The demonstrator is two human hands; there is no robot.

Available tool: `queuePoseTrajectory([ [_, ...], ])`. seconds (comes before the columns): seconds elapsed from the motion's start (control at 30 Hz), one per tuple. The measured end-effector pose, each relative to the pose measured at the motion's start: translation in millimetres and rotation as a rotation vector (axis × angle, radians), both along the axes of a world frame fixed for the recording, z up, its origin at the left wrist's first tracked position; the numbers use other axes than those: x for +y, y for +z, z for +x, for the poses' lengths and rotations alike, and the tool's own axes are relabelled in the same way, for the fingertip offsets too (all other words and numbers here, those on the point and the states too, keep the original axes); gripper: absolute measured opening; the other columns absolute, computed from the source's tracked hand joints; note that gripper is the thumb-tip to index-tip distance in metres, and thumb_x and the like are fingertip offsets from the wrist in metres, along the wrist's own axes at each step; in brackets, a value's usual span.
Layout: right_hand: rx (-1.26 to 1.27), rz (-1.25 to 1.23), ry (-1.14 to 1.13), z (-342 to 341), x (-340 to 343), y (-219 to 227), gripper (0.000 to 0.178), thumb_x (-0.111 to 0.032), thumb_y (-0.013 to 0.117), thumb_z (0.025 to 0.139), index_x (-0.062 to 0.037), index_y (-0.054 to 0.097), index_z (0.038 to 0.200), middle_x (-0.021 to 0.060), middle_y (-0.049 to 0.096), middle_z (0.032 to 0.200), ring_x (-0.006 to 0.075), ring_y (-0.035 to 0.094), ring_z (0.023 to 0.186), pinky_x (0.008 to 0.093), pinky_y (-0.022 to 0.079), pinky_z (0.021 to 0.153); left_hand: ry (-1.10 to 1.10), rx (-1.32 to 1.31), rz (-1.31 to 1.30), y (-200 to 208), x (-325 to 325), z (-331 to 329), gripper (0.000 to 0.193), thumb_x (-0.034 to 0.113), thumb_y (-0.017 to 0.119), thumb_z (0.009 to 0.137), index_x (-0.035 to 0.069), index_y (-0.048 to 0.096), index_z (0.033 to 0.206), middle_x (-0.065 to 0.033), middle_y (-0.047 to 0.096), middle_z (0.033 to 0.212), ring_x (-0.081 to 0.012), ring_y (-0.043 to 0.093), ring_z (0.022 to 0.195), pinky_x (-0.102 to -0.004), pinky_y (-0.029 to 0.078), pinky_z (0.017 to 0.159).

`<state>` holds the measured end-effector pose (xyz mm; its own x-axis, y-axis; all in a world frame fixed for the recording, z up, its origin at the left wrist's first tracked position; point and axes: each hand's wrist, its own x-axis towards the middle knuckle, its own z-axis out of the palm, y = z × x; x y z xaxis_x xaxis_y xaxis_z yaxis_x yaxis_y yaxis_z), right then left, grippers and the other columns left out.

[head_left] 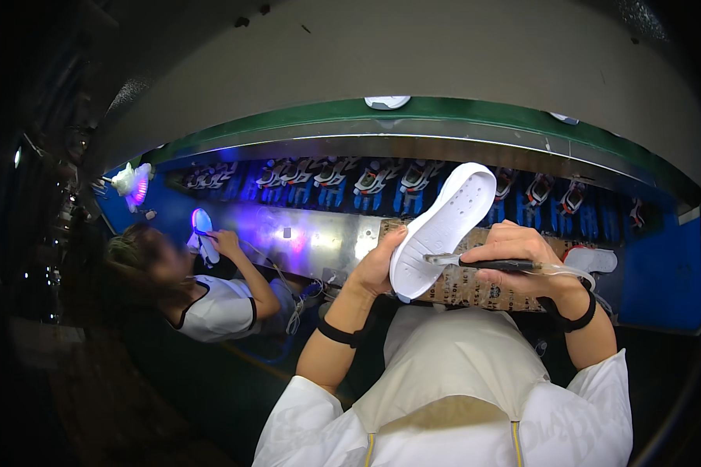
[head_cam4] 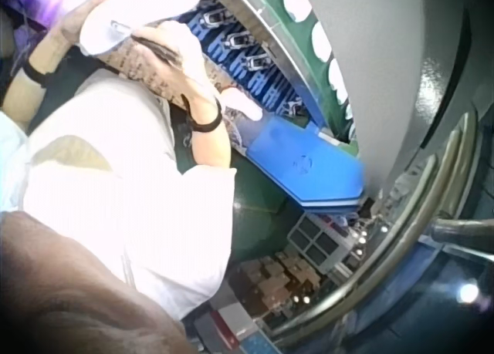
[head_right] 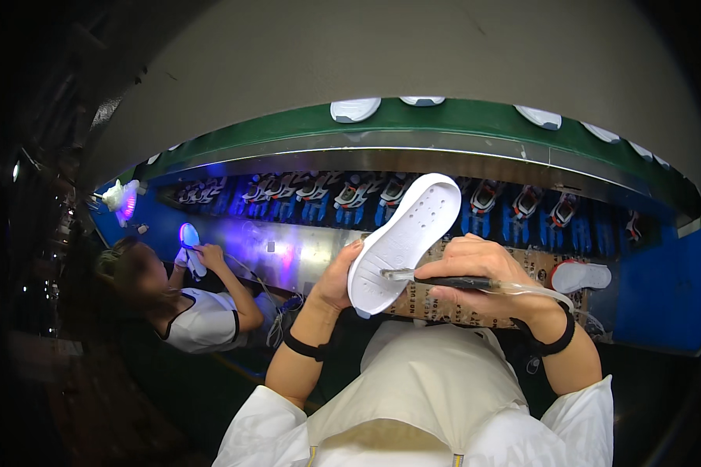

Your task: The recorder uses a brush to apply glue or sealant to the underside of white shoe soles on a manufacturing line.

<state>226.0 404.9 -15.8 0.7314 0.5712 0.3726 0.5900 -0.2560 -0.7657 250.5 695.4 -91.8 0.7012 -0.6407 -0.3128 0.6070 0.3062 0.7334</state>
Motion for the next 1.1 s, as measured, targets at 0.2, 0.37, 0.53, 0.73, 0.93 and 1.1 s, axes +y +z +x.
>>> queuePoseTrajectory([
  [0.2, 0.067, 0.231, -0.187, -3, -12, -6, 0.032, -0.014, 0.082, 0.086, -0.0006, 0.077, 0.115, 0.0105, 0.071, 0.083, 0.0198, 0.059, 0.071, 0.0332, 0.046, 0.063, 0.097, -0.046, -0.333, 38, 25, 33, 0.082, 0.061, 0.027, 0.104, -0.003, 0.042, 0.153, -0.0329, 0.064, 0.124, -0.0427, 0.073, 0.097, -0.0499, 0.065, 0.073],
  [0.37, 0.079, 0.189, -0.191, -4, -4, -7, 0.031, -0.014, 0.081, 0.086, -0.0013, 0.077, 0.114, 0.0095, 0.069, 0.08, 0.0206, 0.059, 0.07, 0.034, 0.047, 0.064, 0.531, -0.056, -0.42, 97, 37, 140, 0.089, 0.066, 0.027, 0.105, -0.015, 0.052, 0.131, -0.0317, 0.066, 0.112, -0.0369, 0.071, 0.1, -0.0438, 0.064, 0.082],
  [0.53, 0.112, 0.157, -0.215, -8, -6, -21, 0.032, -0.012, 0.082, 0.084, -0.0022, 0.077, 0.114, 0.0099, 0.068, 0.079, 0.0221, 0.06, 0.071, 0.035, 0.047, 0.064, 0.717, -0.271, 0.107, 55, 18, 149, 0.066, 0.054, 0.043, 0.107, -0.008, 0.062, 0.111, -0.0191, 0.071, 0.093, -0.0326, 0.071, 0.082, -0.0366, 0.06, 0.071],
  [0.73, 0.16, 0.147, -0.229, -5, 0, -30, 0.03, -0.014, 0.08, 0.086, -0.002, 0.077, 0.114, 0.0099, 0.067, 0.08, 0.022, 0.06, 0.072, 0.0346, 0.047, 0.066, 0.614, -1.526, 0.991, 62, -24, 182, 0.018, 0.007, 0.069, 0.087, -0.003, 0.072, 0.102, -0.0151, 0.076, 0.097, -0.0279, 0.072, 0.085, -0.0424, 0.056, 0.079],
  [0.93, 0.205, 0.112, -0.239, 3, 13, -36, 0.029, -0.01, 0.078, 0.085, -0.0018, 0.077, 0.113, 0.0103, 0.068, 0.082, 0.0219, 0.061, 0.072, 0.0343, 0.048, 0.065, 0.403, -1.849, 1.421, 31, 26, 243, 0.021, 0.009, 0.071, 0.085, -0.005, 0.071, 0.1, -0.0162, 0.075, 0.096, -0.0331, 0.071, 0.085, -0.0439, 0.056, 0.078],
  [1.1, 0.245, 0.124, -0.335, -1, 4, -41, 0.029, -0.011, 0.078, 0.086, -0.0023, 0.077, 0.113, 0.0112, 0.071, 0.085, 0.021, 0.062, 0.072, 0.034, 0.049, 0.065, 0.829, -1.55, 1.708, 46, 146, 252, 0.02, 0.009, 0.071, 0.085, -0.005, 0.071, 0.1, -0.0162, 0.075, 0.094, -0.0337, 0.071, 0.084, -0.0437, 0.055, 0.077],
])
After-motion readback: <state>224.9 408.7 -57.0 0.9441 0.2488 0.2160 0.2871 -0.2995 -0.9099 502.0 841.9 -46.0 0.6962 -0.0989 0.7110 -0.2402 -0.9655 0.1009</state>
